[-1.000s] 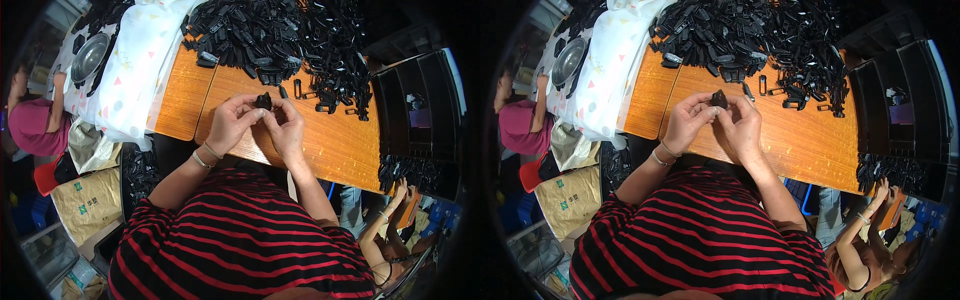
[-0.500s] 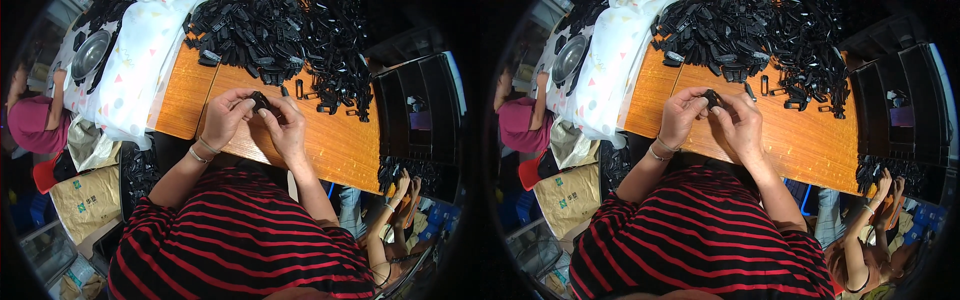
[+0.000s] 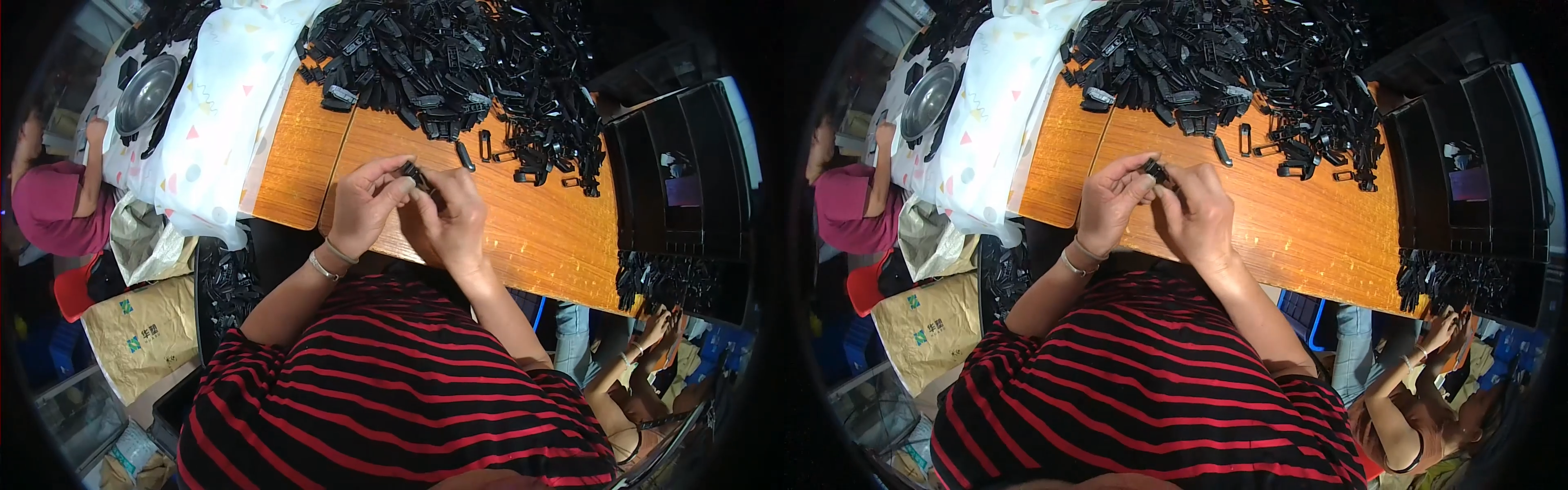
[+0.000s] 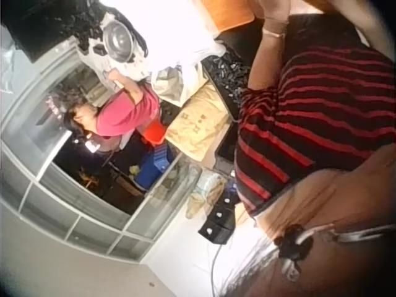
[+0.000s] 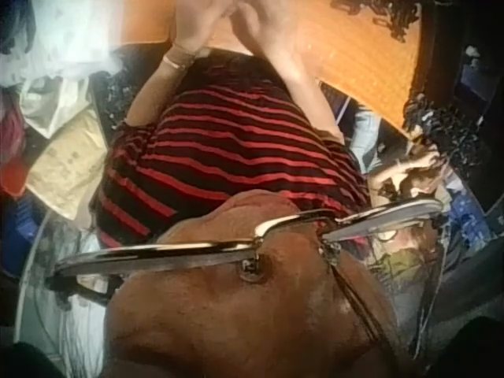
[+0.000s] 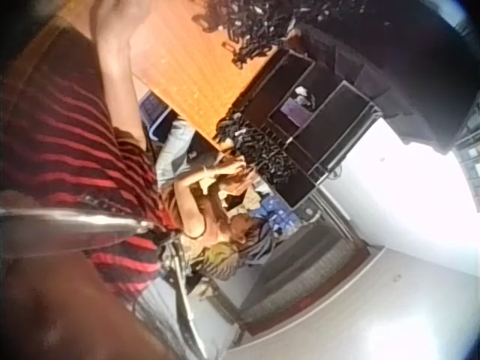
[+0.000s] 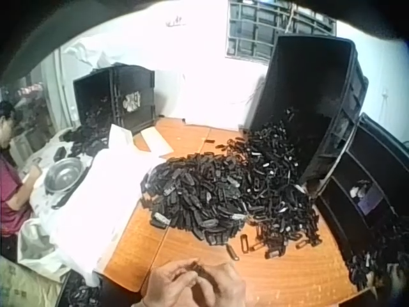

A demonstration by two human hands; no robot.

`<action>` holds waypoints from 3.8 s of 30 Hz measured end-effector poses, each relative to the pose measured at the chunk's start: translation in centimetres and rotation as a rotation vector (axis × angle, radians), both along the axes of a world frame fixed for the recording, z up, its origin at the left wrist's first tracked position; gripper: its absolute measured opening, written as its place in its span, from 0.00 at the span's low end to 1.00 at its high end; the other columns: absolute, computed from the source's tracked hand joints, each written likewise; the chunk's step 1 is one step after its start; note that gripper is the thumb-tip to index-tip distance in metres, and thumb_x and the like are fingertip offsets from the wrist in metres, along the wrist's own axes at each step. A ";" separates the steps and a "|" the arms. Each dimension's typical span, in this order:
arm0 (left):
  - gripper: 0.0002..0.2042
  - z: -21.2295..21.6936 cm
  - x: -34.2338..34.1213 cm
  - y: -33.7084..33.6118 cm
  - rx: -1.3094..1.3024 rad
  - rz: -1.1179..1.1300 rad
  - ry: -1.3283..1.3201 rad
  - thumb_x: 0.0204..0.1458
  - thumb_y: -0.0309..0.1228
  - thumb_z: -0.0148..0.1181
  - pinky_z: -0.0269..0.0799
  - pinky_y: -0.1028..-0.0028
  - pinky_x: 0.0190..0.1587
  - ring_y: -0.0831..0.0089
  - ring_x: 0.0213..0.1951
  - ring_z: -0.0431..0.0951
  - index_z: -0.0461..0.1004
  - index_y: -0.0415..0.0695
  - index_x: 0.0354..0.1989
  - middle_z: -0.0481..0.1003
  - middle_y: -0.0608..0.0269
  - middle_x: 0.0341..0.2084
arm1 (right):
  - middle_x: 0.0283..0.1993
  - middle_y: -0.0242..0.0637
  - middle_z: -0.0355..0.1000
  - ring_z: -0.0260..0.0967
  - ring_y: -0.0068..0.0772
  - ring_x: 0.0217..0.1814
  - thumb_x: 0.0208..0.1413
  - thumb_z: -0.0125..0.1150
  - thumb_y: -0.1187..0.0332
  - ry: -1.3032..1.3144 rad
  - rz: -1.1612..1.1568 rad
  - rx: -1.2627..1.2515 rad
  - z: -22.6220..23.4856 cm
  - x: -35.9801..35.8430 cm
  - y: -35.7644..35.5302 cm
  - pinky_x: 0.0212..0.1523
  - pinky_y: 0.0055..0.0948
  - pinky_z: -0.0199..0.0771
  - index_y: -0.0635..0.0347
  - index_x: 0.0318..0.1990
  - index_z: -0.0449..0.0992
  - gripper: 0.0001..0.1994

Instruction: Assembling and inspecting small black plastic clips on a workbench.

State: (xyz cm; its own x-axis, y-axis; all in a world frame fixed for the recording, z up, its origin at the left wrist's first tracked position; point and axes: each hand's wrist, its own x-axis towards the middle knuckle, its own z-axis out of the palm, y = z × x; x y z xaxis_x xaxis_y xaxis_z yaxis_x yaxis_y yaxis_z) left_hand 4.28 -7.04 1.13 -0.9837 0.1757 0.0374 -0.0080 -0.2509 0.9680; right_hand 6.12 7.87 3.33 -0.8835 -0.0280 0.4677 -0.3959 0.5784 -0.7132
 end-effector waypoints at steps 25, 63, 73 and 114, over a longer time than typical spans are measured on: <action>0.08 5.2 4.5 -17.5 -1.325 -0.128 -0.041 0.53 0.29 0.61 0.71 0.72 0.38 0.70 0.32 0.77 0.79 0.38 0.37 0.79 0.58 0.33 | 0.30 0.37 0.73 0.71 0.30 0.29 0.50 0.69 0.69 -0.276 0.267 -0.096 -2.4 -1.2 -1.0 0.31 0.27 0.71 0.61 0.44 0.78 0.14; 0.13 1.2 -7.5 2.1 -0.878 0.039 0.804 0.43 0.20 0.64 0.74 0.67 0.37 0.58 0.37 0.77 0.73 0.42 0.39 0.73 0.58 0.35 | 0.28 0.34 0.71 0.67 0.20 0.28 0.49 0.70 0.75 -0.209 -0.095 0.065 1.0 -4.8 5.6 0.28 0.23 0.69 0.67 0.35 0.74 0.10; 0.13 0.4 -5.3 2.3 0.231 -0.174 -0.034 0.54 0.18 0.60 0.74 0.79 0.43 0.79 0.39 0.76 0.70 0.37 0.47 0.74 0.62 0.40 | 0.30 0.28 0.74 0.70 0.14 0.29 0.55 0.65 0.76 -0.247 -0.011 -0.602 -0.8 -4.5 3.1 0.28 0.14 0.69 0.66 0.42 0.75 0.08; 0.15 1.2 -3.0 1.5 0.085 -0.119 0.001 0.60 0.24 0.54 0.71 0.85 0.34 0.86 0.29 0.72 0.72 0.35 0.55 0.76 0.69 0.33 | 0.34 0.37 0.71 0.70 0.24 0.31 0.54 0.64 0.75 -0.008 0.046 0.001 1.6 -2.2 3.0 0.27 0.20 0.70 0.66 0.45 0.77 0.11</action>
State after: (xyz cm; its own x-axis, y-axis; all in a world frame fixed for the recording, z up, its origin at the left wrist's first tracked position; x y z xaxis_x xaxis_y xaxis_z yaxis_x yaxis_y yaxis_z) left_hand 1.31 -5.53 2.34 -0.9562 0.2870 0.0579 -0.0417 -0.3292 0.9433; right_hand 3.91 10.86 4.88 -0.8850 -0.0690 0.4604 -0.4162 0.5603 -0.7161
